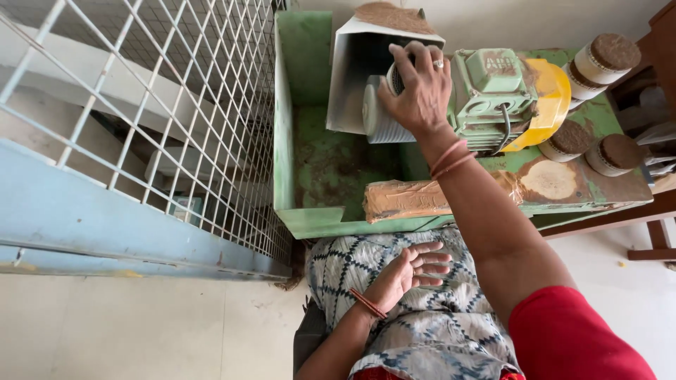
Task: The person sits on the floor and repeatedly places small cylindrical objects into a green grinding machine. They push each object into the machine's intake, then remove the processed object and place it on the table. The person handles the objects one at a time throughout the clip.
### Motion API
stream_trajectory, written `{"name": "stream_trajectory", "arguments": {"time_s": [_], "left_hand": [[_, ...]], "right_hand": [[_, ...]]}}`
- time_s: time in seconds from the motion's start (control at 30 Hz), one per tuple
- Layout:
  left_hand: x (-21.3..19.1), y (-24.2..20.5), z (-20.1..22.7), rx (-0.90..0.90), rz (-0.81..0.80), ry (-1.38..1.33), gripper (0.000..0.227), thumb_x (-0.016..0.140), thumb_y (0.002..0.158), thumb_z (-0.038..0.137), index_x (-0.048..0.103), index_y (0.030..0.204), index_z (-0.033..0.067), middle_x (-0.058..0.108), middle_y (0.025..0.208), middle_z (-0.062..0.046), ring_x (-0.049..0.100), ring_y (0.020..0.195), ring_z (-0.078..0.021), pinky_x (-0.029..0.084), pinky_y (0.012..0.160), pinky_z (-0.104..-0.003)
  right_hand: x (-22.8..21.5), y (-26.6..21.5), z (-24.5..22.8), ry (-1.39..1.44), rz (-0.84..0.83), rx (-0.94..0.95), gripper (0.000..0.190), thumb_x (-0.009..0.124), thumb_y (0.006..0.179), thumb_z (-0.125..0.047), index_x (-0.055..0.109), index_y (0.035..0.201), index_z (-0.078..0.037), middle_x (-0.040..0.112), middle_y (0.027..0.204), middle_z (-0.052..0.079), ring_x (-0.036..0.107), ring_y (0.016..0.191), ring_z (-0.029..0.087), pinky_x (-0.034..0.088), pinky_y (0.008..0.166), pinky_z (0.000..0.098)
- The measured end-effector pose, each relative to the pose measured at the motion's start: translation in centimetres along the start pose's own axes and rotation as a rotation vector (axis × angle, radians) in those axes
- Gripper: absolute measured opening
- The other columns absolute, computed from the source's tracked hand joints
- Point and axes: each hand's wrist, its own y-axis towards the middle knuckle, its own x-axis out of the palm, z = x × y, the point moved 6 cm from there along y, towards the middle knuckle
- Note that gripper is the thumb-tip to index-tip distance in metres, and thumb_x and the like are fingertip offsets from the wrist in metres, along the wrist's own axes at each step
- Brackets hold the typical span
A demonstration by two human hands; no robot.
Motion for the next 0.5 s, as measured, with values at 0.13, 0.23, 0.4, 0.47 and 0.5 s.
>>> {"name": "stream_trajectory", "arguments": {"time_s": [0.13,0.23,0.4,0.47,0.5], "left_hand": [[-0.2,-0.1,0.5,0.012,0.026,-0.008,0.098,0.038,0.094,0.081,0.039,0.156,0.0047,0.054,0.149,-0.016,0.055,0.135,-0.0277,0.047,0.113,-0.047],[-0.3,-0.1,0.7,0.012,0.038,-0.037,0.098,0.037,0.094,0.082,0.039,0.155,0.0053,0.054,0.149,-0.016,0.055,0.135,-0.0275,0.047,0.113,-0.047],[-0.3,0.1,0.6,0.003,0.029,-0.092,0.099,0.036,0.094,0.082,0.039,0.156,0.0047,0.053,0.15,-0.016,0.055,0.135,-0.0276,0.046,0.113,-0.047],[-0.2,0.2,0.3,-0.005,0.0,-0.09,0.098,0.037,0.095,0.081,0.039,0.156,0.004,0.053,0.15,-0.016,0.054,0.136,-0.0272,0.046,0.114,-0.046],[-0.1,0.2,0.3,-0.005,0.003,-0.086,0.098,0.037,0.095,0.081,0.039,0.156,0.004,0.053,0.15,-0.016,0.054,0.136,-0.0272,0.046,0.114,-0.046]], "right_hand": [[0.6,0.9,1.9,-0.107,0.01,0.003,0.052,0.082,0.085,-0.032,0.069,0.13,-0.011,0.058,0.123,0.008,0.054,0.115,0.033,0.042,0.099,0.0477],[-1.3,-1.7,0.8,-0.132,-0.025,0.008,0.055,0.081,0.085,-0.032,0.068,0.133,-0.01,0.056,0.124,0.01,0.053,0.117,0.033,0.041,0.104,0.0489],[-3.0,-5.6,-2.1,-0.111,-0.089,-0.02,0.054,0.08,0.086,-0.03,0.067,0.134,-0.011,0.055,0.125,0.011,0.053,0.118,0.034,0.042,0.101,0.0484],[-2.5,-5.8,-3.4,-0.078,-0.106,-0.094,0.053,0.079,0.088,-0.028,0.066,0.137,-0.011,0.055,0.126,0.01,0.052,0.118,0.033,0.044,0.103,0.0472],[-1.8,-4.6,-2.9,-0.074,-0.103,-0.094,0.053,0.079,0.088,-0.028,0.066,0.137,-0.011,0.055,0.126,0.01,0.052,0.118,0.033,0.044,0.103,0.0472]]}}
